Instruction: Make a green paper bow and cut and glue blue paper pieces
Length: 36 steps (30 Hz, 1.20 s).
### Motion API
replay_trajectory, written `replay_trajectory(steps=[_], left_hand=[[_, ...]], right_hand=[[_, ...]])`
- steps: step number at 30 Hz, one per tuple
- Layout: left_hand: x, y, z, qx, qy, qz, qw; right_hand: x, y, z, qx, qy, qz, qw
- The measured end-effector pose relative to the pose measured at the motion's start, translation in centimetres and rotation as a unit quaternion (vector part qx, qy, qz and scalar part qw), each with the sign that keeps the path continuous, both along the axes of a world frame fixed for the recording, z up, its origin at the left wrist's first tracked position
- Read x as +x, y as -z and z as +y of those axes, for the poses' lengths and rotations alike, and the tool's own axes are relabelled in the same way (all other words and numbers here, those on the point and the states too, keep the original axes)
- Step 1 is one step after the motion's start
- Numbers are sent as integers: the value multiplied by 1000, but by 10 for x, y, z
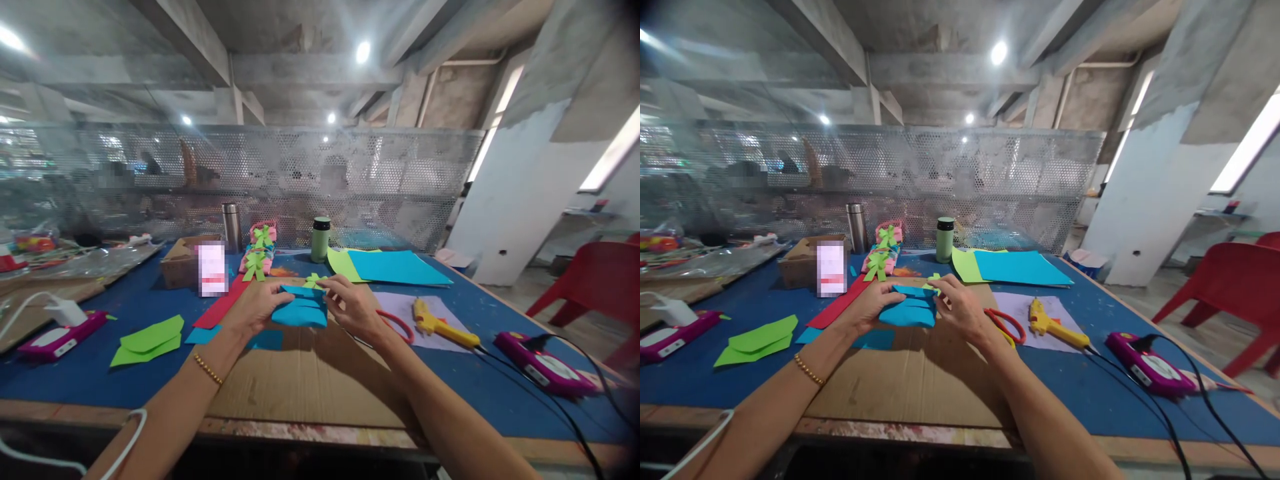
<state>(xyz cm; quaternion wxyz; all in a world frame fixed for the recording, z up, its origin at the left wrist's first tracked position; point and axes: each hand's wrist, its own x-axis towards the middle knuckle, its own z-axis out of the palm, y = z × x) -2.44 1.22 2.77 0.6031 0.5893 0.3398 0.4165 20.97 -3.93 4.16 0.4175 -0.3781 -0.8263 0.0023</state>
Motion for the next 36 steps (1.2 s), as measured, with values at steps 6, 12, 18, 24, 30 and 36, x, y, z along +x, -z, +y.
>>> replay_trajectory(steps=[6,12,18,24,30,36], left_hand=[[8,-2,-12,-72,17,-27,997],[9,-1,-12,-78,21,-20,997],[8,-6,-17,-83,23,-14,996],[8,-10,-21,-81,26,-4,996],[8,-6,-19,-83,28,9,996],[11,-5,-19,-65,43,4,997]], right_hand=[[1,8,6,28,-10,-40,999],[3,11,10,32,-17,-41,999],[-1,4,5,16,-23,-21,999],[-2,4,5,-32,-12,6,999],[-1,2,0,-28,-20,-53,998],[-1,4,2,55,-30,-123,990]])
